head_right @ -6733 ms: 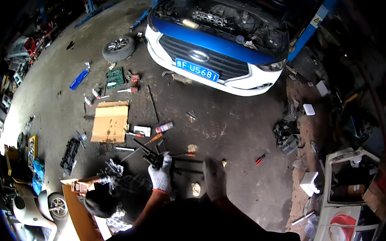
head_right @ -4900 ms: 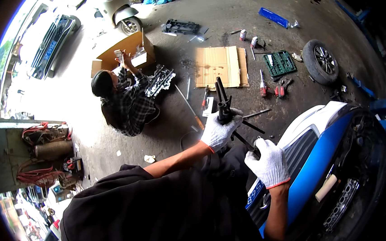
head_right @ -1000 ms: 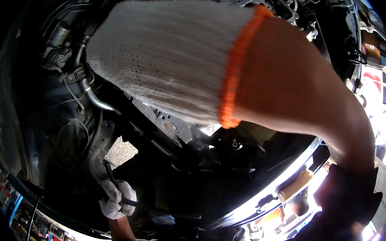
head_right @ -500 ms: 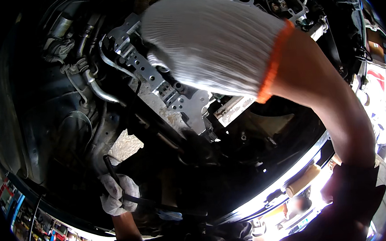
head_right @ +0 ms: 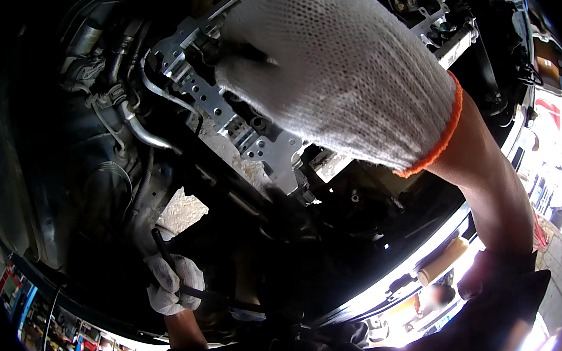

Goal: The person lifts a cylinder head from the ground, places it onto an engine block inside the engine bay of a car, and then retrieves several long bolts from a cardboard box.

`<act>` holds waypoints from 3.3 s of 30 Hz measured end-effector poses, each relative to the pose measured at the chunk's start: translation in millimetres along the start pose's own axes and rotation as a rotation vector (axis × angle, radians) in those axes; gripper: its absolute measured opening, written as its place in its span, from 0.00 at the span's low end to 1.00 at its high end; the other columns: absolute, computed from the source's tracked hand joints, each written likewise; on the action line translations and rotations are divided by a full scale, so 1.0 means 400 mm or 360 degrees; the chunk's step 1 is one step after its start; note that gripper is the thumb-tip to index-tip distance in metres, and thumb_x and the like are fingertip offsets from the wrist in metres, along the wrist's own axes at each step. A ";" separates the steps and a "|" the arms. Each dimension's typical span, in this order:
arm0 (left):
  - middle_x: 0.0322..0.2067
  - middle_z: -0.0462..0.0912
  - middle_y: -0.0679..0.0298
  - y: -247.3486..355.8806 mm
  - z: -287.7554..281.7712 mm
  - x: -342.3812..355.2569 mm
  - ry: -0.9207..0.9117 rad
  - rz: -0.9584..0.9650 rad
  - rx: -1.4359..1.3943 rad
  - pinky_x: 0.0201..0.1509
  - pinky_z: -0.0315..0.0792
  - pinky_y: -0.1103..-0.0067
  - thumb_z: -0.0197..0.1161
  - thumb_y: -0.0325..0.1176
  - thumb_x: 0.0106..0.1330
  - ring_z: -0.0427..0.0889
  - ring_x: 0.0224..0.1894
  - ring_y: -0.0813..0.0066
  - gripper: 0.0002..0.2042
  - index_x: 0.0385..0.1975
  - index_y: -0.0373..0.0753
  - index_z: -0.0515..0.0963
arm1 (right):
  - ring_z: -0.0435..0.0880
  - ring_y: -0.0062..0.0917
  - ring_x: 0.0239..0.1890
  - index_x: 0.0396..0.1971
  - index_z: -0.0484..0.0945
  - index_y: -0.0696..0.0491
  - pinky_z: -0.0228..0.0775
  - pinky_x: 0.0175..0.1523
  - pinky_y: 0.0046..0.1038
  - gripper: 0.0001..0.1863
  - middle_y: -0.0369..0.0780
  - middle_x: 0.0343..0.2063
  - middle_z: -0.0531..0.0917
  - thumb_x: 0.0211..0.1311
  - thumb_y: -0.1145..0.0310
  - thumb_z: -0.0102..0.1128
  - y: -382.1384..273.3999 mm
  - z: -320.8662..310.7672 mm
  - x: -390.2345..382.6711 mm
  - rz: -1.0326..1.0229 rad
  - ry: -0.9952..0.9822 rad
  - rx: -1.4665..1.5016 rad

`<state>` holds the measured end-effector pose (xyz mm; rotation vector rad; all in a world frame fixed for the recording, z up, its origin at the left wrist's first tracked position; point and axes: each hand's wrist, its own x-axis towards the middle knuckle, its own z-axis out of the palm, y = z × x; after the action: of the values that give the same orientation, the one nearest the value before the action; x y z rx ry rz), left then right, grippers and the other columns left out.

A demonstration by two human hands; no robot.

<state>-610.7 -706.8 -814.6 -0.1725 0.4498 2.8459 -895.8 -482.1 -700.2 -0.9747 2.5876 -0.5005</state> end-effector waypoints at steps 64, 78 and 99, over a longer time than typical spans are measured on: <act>0.26 0.78 0.54 0.002 -0.087 0.053 -0.0372 -0.0445 -0.0115 0.17 0.77 0.80 0.58 0.26 0.74 0.79 0.20 0.72 0.03 0.41 0.37 0.78 | 0.85 0.22 0.30 0.36 0.83 0.53 0.84 0.43 0.22 0.12 0.37 0.31 0.84 0.74 0.63 0.53 0.103 -0.114 0.151 -0.0798 -0.1166 -0.1131; 0.27 0.79 0.53 0.016 -0.202 -0.014 -0.0510 -0.0750 -0.0493 0.15 0.75 0.81 0.61 0.26 0.73 0.79 0.19 0.73 0.02 0.41 0.37 0.77 | 0.72 0.18 0.12 0.18 0.78 0.57 0.68 0.22 0.23 0.23 0.36 0.11 0.72 0.76 0.62 0.51 0.012 -0.111 0.036 0.0543 -0.0583 -0.0238; 0.26 0.80 0.54 0.033 -0.241 -0.050 -0.0635 -0.1103 -0.0595 0.19 0.77 0.78 0.62 0.25 0.71 0.81 0.20 0.70 0.02 0.40 0.38 0.79 | 0.72 0.17 0.13 0.17 0.77 0.56 0.64 0.22 0.22 0.22 0.35 0.10 0.72 0.74 0.65 0.51 0.079 -0.062 0.060 0.0421 -0.0470 -0.0026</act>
<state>-587.8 -754.2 -898.6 0.1482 -0.2004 2.1667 -941.2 -471.2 -696.2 -0.6405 2.4042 -0.2451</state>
